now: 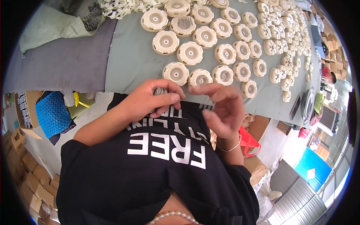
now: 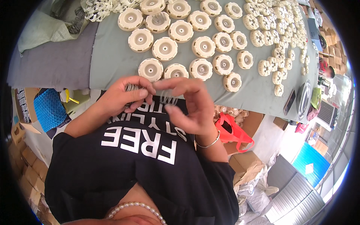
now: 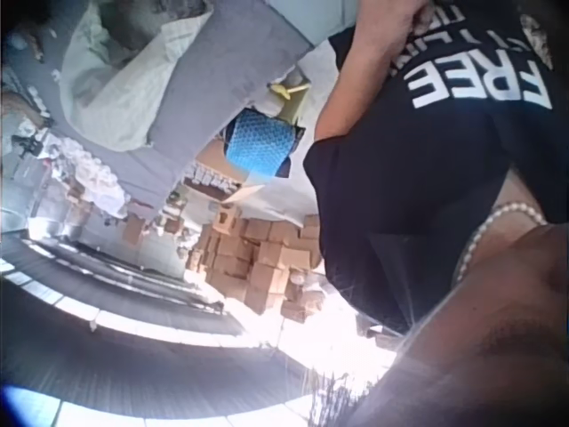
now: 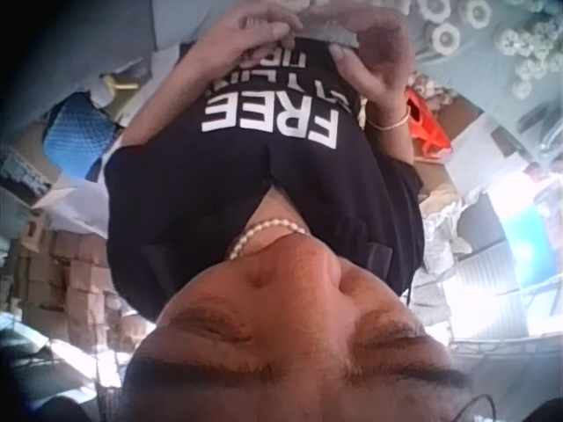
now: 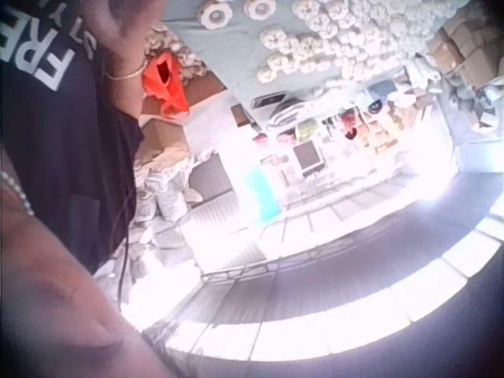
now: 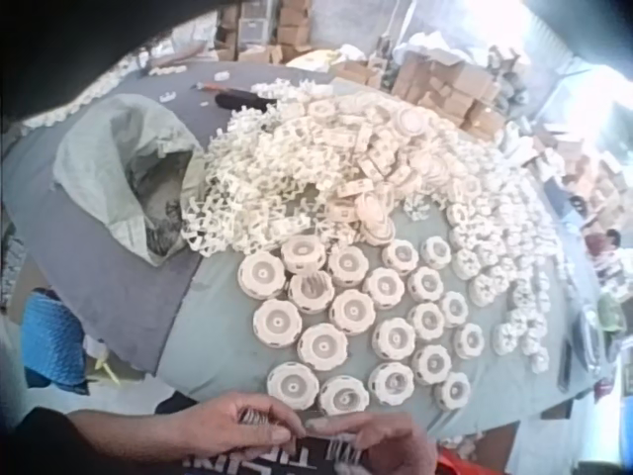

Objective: The person assembles small white plastic components on a table. They pick up a base piece, insert a metal spring, and then fit a cross-shaped plastic piece into the center. The person repeats this process for multiple units, organizing the finished assemblies on the table.

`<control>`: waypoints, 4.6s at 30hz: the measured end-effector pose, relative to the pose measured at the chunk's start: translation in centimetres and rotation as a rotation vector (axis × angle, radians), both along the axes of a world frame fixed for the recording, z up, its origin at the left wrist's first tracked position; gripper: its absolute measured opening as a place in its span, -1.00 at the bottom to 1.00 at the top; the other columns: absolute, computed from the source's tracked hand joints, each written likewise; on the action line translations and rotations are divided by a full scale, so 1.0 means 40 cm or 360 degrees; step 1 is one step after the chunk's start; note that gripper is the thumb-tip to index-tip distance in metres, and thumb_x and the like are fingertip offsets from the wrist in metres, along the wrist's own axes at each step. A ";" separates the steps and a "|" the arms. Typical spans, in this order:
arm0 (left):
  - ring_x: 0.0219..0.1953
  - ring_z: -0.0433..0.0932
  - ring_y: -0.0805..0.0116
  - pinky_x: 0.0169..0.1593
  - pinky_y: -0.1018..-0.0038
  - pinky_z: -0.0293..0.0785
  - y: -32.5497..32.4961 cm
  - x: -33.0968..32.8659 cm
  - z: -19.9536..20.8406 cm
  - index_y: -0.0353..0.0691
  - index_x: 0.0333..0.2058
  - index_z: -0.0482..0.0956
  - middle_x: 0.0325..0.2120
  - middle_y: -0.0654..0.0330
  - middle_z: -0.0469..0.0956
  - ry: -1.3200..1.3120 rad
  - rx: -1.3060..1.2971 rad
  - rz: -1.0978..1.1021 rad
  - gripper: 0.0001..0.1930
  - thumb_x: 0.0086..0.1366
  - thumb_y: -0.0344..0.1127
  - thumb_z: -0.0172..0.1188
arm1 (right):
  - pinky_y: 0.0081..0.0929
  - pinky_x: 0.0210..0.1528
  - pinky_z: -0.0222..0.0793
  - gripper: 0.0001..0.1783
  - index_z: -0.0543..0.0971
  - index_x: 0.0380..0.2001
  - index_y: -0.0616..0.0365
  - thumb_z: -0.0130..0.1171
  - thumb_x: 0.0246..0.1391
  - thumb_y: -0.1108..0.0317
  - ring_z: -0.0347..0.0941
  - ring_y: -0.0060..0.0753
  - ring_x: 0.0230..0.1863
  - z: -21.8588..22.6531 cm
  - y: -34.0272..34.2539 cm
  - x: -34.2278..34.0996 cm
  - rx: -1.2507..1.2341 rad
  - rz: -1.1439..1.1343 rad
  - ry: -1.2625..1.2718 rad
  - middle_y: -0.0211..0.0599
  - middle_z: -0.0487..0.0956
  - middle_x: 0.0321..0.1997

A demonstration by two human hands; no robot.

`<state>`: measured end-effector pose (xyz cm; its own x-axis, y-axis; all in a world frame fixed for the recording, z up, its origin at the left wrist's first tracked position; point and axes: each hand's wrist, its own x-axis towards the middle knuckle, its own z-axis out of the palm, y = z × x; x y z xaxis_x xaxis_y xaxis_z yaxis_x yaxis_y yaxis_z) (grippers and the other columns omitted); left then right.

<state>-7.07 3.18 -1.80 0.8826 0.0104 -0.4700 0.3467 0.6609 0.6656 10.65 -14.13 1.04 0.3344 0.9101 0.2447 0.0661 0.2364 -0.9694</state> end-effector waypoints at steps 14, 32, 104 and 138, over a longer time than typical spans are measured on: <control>-0.56 0.33 0.64 -0.60 0.72 0.19 -0.004 0.001 0.006 -0.23 0.09 0.47 -0.09 0.01 0.61 -0.0125 -0.0252 0.0404 -0.66 0.35 -0.44 0.20 | -0.26 -0.18 0.57 -0.76 0.67 -0.12 0.17 0.40 0.14 0.39 0.63 -0.14 -0.22 0.011 0.192 0.116 -0.0673 -0.0199 -0.1343 -0.23 0.60 -0.15; -0.60 0.34 0.66 -0.62 0.71 0.19 -0.033 0.033 0.014 -0.17 -0.05 0.54 -0.40 0.20 0.64 -0.0050 -0.0049 0.0386 -0.81 0.44 -0.32 0.32 | -0.44 -0.19 0.53 -0.62 0.73 -0.05 0.14 0.47 -0.01 0.55 0.59 -0.42 -0.30 0.041 0.049 0.030 -0.0511 0.0104 -0.0531 -0.28 0.66 -0.18; -0.56 0.37 0.71 -0.57 0.68 0.21 0.011 0.092 0.064 -0.32 -0.03 0.72 -0.41 0.31 0.64 -0.0005 0.0476 0.0430 -0.72 0.37 -0.30 0.42 | -0.42 -0.16 0.66 -0.63 0.62 0.10 0.33 0.36 0.22 0.57 0.71 -0.28 -0.21 0.008 0.059 0.065 -0.0003 -0.0415 -0.1091 -0.16 0.71 -0.17; -0.53 0.38 0.67 -0.56 0.67 0.23 0.029 0.119 0.041 -0.32 -0.10 0.70 -0.41 0.30 0.63 -0.0044 -0.0137 0.0658 -0.74 0.45 -0.21 0.36 | -0.44 -0.33 0.61 -0.63 0.72 -0.13 0.22 0.54 -0.08 0.55 0.69 -0.28 -0.30 0.036 0.127 0.100 0.0146 -0.0242 -0.1282 -0.23 0.70 -0.23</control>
<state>-2.29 4.33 -0.16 0.8247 0.3279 -0.4608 0.0234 0.7942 0.6072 14.65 -9.06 2.50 0.1426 0.8338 0.5334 0.7706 0.2446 -0.5885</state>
